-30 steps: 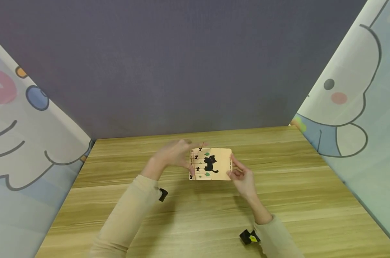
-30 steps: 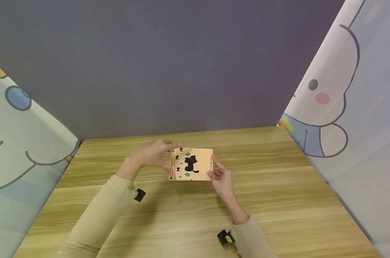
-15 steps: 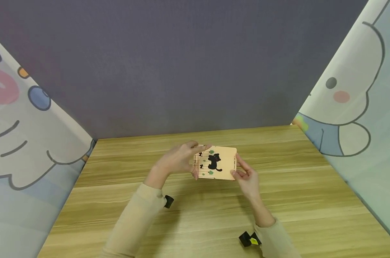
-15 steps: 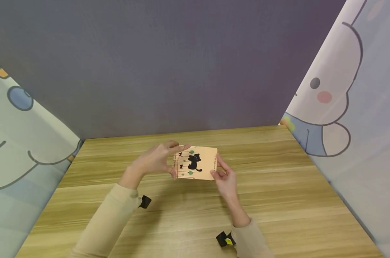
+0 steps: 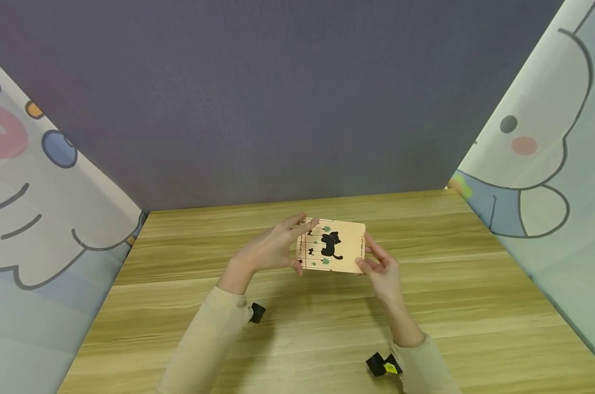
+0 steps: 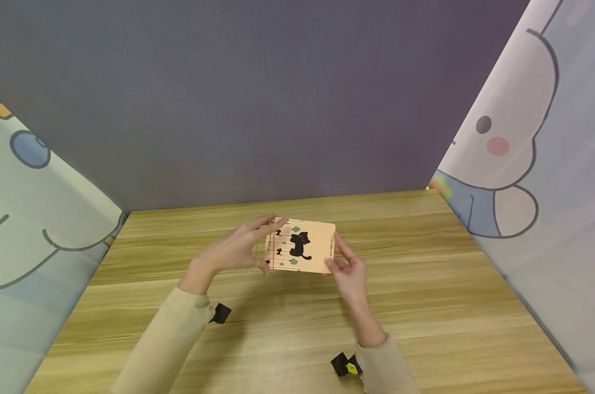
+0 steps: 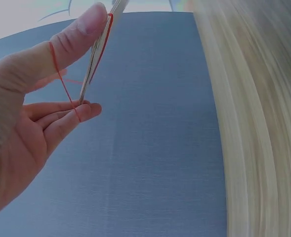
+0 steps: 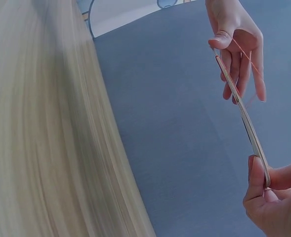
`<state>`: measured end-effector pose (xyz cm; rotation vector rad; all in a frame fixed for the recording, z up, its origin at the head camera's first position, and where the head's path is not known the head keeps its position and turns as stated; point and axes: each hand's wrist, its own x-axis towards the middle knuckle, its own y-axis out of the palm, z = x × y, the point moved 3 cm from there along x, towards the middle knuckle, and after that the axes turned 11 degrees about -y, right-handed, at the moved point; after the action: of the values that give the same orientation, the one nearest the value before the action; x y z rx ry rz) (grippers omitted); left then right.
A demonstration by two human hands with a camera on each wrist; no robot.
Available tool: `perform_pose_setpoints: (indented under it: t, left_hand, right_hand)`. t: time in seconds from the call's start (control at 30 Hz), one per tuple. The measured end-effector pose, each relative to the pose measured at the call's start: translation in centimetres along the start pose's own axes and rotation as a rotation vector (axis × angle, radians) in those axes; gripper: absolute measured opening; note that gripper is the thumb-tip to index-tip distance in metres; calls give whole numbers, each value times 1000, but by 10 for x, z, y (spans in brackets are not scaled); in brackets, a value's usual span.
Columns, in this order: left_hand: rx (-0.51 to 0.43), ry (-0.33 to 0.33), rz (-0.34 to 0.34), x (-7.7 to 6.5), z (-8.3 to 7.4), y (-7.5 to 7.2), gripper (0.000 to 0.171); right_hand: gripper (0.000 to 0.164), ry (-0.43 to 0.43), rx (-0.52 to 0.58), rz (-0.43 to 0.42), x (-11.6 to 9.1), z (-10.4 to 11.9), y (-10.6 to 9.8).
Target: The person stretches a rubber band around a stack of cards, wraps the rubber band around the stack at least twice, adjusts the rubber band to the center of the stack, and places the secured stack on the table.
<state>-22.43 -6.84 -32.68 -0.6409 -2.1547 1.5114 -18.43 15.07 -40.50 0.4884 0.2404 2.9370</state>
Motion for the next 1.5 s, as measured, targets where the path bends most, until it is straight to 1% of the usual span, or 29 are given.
perform_pose_setpoints:
  t: [0.07, 0.1, 0.2, 0.3, 0.33, 0.43, 0.53, 0.63, 0.8, 0.93, 1.07, 1.27, 1.4, 1.5]
  left_hand:
    - [-11, -5, 2, -1, -1, -1, 105]
    - [-15, -4, 0, -1, -2, -1, 104]
    - [-17, 1, -4, -3, -3, -4, 99]
    - [-17, 30, -13, -4, -5, -7, 92]
    - [-20, 45, -18, -4, -5, -8, 90]
    - [-41, 86, -37, -5, -6, -13, 88]
    - [-62, 109, -57, -5, -8, -18, 88]
    - [-59, 120, -63, -5, -11, -21, 88]
    - [-30, 132, -17, -8, -15, -22, 84]
    - [-51, 138, -1, -9, -17, -22, 80]
    - [-84, 179, -42, -9, -18, -24, 76]
    - [-158, 290, -128, -8, -17, -29, 71]
    - [-173, 344, -158, -8, -18, -33, 70]
    - [-191, 363, -172, -10, -20, -35, 72]
  right_hand:
    - [60, -24, 19, 8, 0, -1, -1]
    - [59, -63, 82, 29, 4, -9, -4]
    - [59, -90, 110, 41, 4, -7, -4]
    - [60, -59, 103, 35, 6, -2, -2]
    - [61, -21, 48, 16, 3, 8, 2]
    - [62, 16, 52, 6, 4, 12, 2]
    - [63, 10, 73, 3, 5, 14, 2]
    - [63, 2, 87, -7, 5, 17, 1]
    - [63, -2, 104, -18, 5, 21, 0]
    - [62, -5, 119, -28, 5, 25, 0]
    - [63, -12, 135, -36, 6, 28, 1]
    - [63, -46, 186, -31, 6, 33, 1]
    - [63, -87, 229, -24, 7, 37, -1]
    - [62, -100, 252, -23, 6, 40, -2]
